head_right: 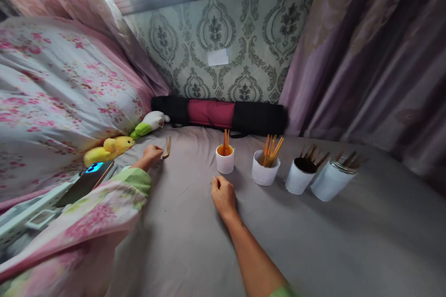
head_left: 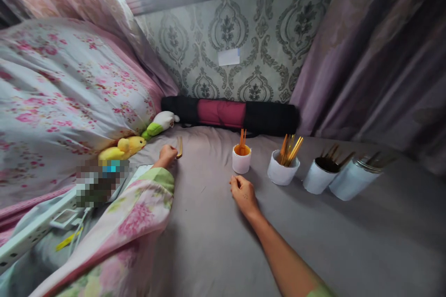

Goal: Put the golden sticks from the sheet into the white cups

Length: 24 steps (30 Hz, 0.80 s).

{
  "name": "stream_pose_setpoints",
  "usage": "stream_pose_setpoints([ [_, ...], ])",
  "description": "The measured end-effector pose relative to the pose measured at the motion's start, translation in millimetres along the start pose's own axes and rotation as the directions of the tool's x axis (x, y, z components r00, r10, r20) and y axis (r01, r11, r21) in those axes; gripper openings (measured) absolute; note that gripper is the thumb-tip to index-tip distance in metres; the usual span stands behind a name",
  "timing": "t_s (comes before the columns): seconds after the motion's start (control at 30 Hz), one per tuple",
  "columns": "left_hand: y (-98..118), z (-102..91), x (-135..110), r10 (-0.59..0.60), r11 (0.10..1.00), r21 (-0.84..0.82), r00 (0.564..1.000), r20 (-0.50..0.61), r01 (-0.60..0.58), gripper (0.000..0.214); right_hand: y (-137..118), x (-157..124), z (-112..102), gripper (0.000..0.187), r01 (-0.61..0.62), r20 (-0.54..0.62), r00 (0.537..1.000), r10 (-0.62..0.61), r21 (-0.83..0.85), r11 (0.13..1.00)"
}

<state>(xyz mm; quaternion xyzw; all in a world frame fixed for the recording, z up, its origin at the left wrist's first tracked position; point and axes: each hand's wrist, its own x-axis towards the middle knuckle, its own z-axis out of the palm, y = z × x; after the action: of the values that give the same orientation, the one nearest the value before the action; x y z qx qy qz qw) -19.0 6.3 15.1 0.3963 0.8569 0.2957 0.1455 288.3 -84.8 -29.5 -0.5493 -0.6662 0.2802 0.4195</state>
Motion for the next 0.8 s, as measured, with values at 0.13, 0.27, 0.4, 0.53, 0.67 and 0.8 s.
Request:
stream_pose_setpoints([
  [0.13, -2.7, 2.5, 3.1, 0.020, 1.000, 0.003, 1.000, -0.015, -0.019, 0.011, 0.2, 0.5, 0.5, 0.037, -0.005, 0.012, 1.000, 0.005, 0.013, 1.000],
  [0.27, -1.9, 7.1, 1.9, 0.030, 0.999, 0.012, 1.000, -0.004, -0.030, 0.011, 0.1, 0.5, 0.3, 0.038, -0.007, 0.019, 1.000, 0.007, 0.018, 1.000],
  [0.4, 0.0, 11.0, 1.7, 0.062, 0.997, 0.040, 0.998, 0.018, -0.062, 0.009, 0.7, 0.9, 1.1, 0.037, -0.001, 0.011, 1.000, 0.000, 0.022, 1.000],
  [0.53, 0.3, 15.1, 2.4, 0.071, 0.995, 0.065, 0.997, 0.032, -0.073, 0.008, 0.4, 1.2, 1.5, 0.036, -0.011, 0.007, 1.000, 0.011, 0.017, 1.000],
  [0.67, -0.7, 19.6, 3.2, 0.053, 0.996, 0.076, 0.998, 0.039, -0.056, 0.012, -2.1, 0.6, 0.1, 0.035, -0.025, 0.010, 1.000, 0.025, 0.005, 1.000],
  [0.8, -2.4, 22.9, 5.2, 0.010, 0.998, 0.061, 0.999, 0.054, -0.013, 0.014, -3.9, 0.0, -1.6, 0.034, -0.033, 0.014, 0.999, 0.033, -0.003, 0.999],
])
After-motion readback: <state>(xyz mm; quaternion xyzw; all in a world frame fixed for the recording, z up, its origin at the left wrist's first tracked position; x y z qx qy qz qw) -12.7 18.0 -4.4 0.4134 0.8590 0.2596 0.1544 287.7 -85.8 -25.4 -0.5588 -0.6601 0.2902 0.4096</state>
